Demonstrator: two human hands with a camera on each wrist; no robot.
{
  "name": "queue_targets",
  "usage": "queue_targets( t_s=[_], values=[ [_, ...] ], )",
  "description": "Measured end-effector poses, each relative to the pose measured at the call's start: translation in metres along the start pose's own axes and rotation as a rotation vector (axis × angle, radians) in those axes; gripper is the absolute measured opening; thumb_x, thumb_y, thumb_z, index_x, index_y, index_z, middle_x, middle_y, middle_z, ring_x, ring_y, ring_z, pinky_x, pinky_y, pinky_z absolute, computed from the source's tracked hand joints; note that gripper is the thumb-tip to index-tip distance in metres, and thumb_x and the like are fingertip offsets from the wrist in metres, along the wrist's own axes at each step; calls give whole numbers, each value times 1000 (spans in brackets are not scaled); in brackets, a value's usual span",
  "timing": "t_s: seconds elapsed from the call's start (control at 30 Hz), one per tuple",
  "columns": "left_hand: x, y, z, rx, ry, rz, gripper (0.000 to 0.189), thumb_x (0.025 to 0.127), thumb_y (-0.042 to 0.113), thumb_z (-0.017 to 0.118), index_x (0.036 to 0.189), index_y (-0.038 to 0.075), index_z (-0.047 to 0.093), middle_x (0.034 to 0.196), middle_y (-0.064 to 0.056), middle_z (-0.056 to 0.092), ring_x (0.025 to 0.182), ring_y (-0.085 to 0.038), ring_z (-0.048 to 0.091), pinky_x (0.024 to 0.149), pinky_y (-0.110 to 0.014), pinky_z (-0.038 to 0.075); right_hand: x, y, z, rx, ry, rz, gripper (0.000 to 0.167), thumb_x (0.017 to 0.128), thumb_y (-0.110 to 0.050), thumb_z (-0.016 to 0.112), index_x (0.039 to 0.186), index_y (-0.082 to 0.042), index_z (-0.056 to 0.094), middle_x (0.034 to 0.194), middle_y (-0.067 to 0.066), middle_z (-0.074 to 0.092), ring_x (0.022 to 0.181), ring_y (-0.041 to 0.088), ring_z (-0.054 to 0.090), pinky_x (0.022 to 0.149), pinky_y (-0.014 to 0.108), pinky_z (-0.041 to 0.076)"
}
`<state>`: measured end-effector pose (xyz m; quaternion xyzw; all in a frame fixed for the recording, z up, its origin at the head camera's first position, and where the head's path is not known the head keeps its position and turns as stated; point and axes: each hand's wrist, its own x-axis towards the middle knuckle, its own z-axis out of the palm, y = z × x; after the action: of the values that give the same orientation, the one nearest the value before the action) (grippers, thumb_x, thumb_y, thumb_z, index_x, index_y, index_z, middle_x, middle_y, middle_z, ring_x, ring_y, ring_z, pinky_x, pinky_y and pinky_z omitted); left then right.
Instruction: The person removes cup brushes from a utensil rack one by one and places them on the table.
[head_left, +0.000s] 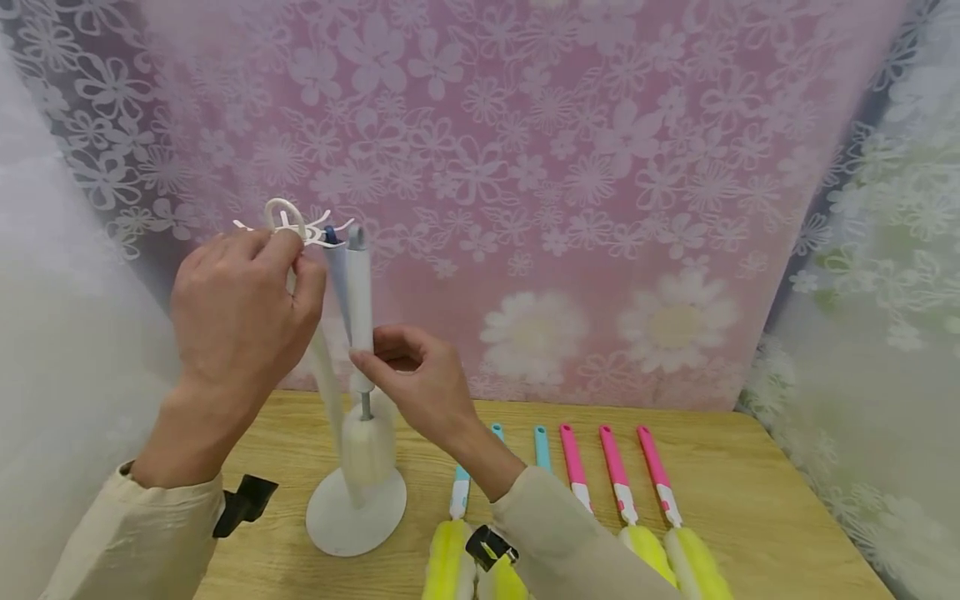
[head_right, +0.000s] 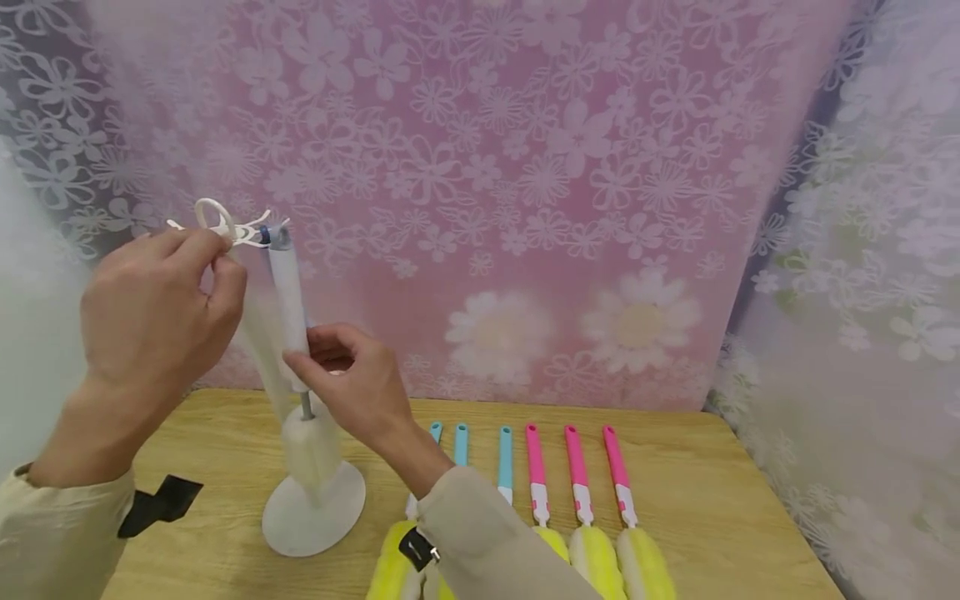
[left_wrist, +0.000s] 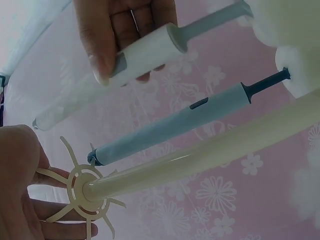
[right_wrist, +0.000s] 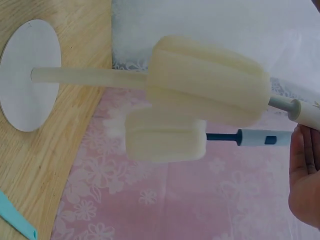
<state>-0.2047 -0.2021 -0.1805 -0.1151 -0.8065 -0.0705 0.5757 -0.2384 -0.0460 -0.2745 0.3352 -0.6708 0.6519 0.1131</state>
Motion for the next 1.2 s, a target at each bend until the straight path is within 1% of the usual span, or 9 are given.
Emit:
queue_targets(
  t_s=[0.17,0.33,0.43,0.53,0.67,0.73,0.9,1.03,1.2],
  values=[
    [-1,-1,2,-5,8,-1,31,91,19,41,79,-2,61,80,-20,66,69,-44,56,66,-54,44,-7,-7,-20,3,11,-39,21,87,-14,70,105,-4,68,94,5,68,83,14,66,78,32,54],
    [-2,-3,2,-12,12,-19,31,91,19,40,76,-1,60,77,-19,64,66,-43,53,63,-54,43,-10,-12,-50,-37,46,-110,19,87,-8,68,105,-1,67,93,7,68,82,19,66,75,35,55],
    [-4,-4,0,-13,-7,-39,32,90,19,39,81,-1,63,82,-20,66,73,-44,55,68,-55,43,-12,-15,-74,-85,84,-150,18,87,-5,68,104,0,67,92,8,68,80,21,66,72,35,55],
    [-5,-6,-1,-16,-15,-46,35,90,19,38,88,-1,67,89,-21,68,89,-44,57,79,-58,43,-15,-15,-101,-134,133,-157,17,86,-4,69,102,1,67,91,9,69,79,22,66,71,34,55],
    [-7,-7,0,-26,14,-36,37,89,18,39,92,-3,70,91,-23,68,98,-44,54,83,-59,41,-26,-14,-141,-199,219,-110,18,85,-4,70,101,2,68,91,10,69,79,20,66,72,31,55],
    [-7,-6,1,-36,24,-30,37,90,17,39,92,-4,69,90,-25,66,93,-44,54,82,-57,40,-34,-13,-163,-246,259,-90,19,85,-5,71,102,2,69,92,9,69,81,18,66,73,28,55],
    [-7,-6,1,-47,2,-19,36,90,15,38,95,-8,66,89,-29,62,85,-44,51,82,-53,36,-56,-13,-217,-402,359,-60,20,86,-5,70,104,3,67,93,1,68,84,12,66,75,21,53],
    [-8,-2,4,-20,22,-19,34,88,13,39,95,-6,66,89,-29,62,84,-47,50,78,-55,39,-78,-14,-258,-532,441,-11,23,85,-7,71,105,4,66,90,-9,67,83,6,65,72,15,51],
    [-9,3,5,28,28,-11,32,86,7,40,102,-3,65,94,-27,65,85,-50,51,71,-59,43,-104,-10,-303,-643,494,69,26,85,-10,72,106,3,66,89,-15,67,82,0,64,71,11,49]
  ],
)
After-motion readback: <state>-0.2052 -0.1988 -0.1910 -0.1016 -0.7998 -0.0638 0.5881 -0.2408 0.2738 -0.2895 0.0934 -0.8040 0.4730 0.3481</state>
